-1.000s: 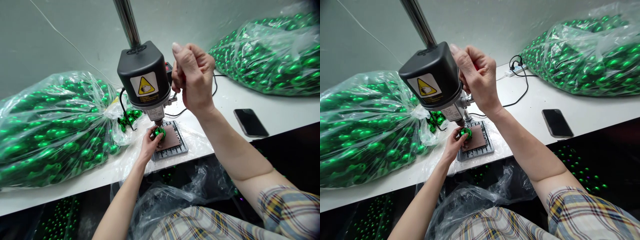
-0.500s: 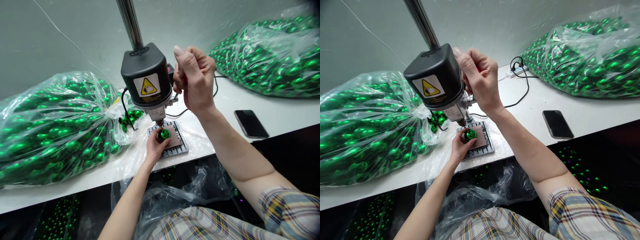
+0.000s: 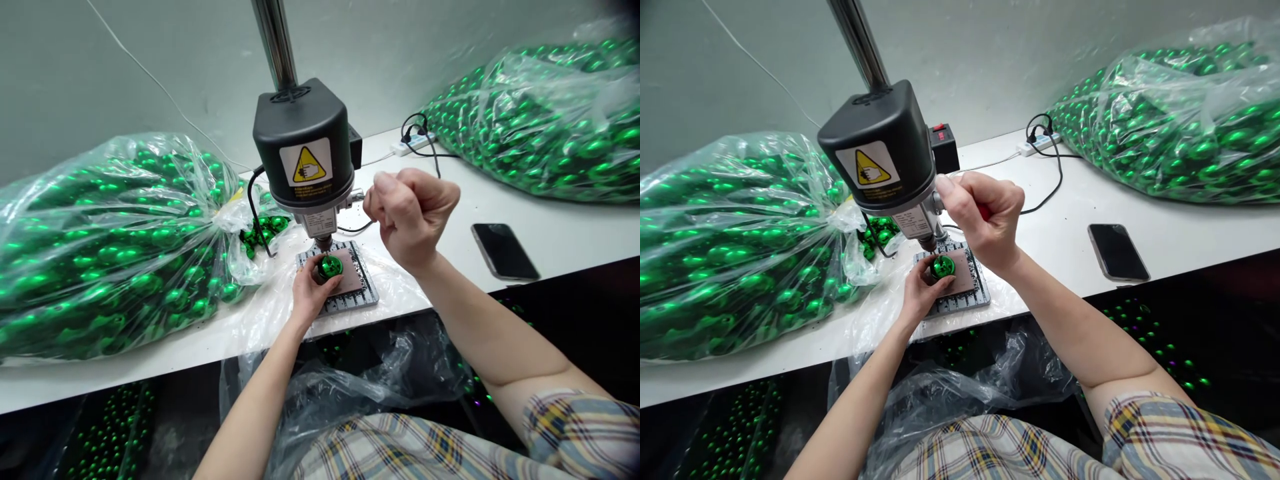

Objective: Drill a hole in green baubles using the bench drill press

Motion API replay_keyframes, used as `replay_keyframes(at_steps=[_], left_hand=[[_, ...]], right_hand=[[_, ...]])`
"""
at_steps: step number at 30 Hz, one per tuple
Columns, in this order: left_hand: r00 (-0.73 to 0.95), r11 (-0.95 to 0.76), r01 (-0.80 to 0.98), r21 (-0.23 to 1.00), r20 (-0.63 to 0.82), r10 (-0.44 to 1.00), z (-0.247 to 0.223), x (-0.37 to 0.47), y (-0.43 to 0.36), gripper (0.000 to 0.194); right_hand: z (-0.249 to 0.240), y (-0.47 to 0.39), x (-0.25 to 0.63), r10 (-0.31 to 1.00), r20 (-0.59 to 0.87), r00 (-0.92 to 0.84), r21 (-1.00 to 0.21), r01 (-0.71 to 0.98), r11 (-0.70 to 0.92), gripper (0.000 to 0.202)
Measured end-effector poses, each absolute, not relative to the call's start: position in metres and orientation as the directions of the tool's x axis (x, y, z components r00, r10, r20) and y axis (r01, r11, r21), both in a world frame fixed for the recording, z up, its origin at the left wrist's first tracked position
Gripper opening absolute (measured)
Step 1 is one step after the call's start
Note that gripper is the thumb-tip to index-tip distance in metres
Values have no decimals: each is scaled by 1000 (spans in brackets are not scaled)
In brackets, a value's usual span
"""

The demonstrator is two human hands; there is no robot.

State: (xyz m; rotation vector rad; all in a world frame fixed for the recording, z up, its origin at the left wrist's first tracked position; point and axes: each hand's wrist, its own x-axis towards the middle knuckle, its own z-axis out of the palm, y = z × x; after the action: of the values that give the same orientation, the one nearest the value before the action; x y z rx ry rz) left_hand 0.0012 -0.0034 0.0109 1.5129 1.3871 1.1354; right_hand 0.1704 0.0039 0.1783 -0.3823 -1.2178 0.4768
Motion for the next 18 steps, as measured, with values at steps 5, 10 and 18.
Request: replay_keyframes(at_steps=[5, 10, 18], left_hand=[[23, -128, 338, 932, 127, 992, 9, 0, -4, 58], [16, -151, 421, 894, 159, 987, 11, 0, -5, 58], [2, -153, 368, 917, 163, 987, 12, 2, -5, 57]], right_hand=[[160, 8, 170, 414, 863, 290, -393, -129, 910, 56], [141, 14, 174, 254, 937, 241, -243, -75, 967, 49], [136, 7, 175, 224, 963, 147, -221, -39, 975, 50]])
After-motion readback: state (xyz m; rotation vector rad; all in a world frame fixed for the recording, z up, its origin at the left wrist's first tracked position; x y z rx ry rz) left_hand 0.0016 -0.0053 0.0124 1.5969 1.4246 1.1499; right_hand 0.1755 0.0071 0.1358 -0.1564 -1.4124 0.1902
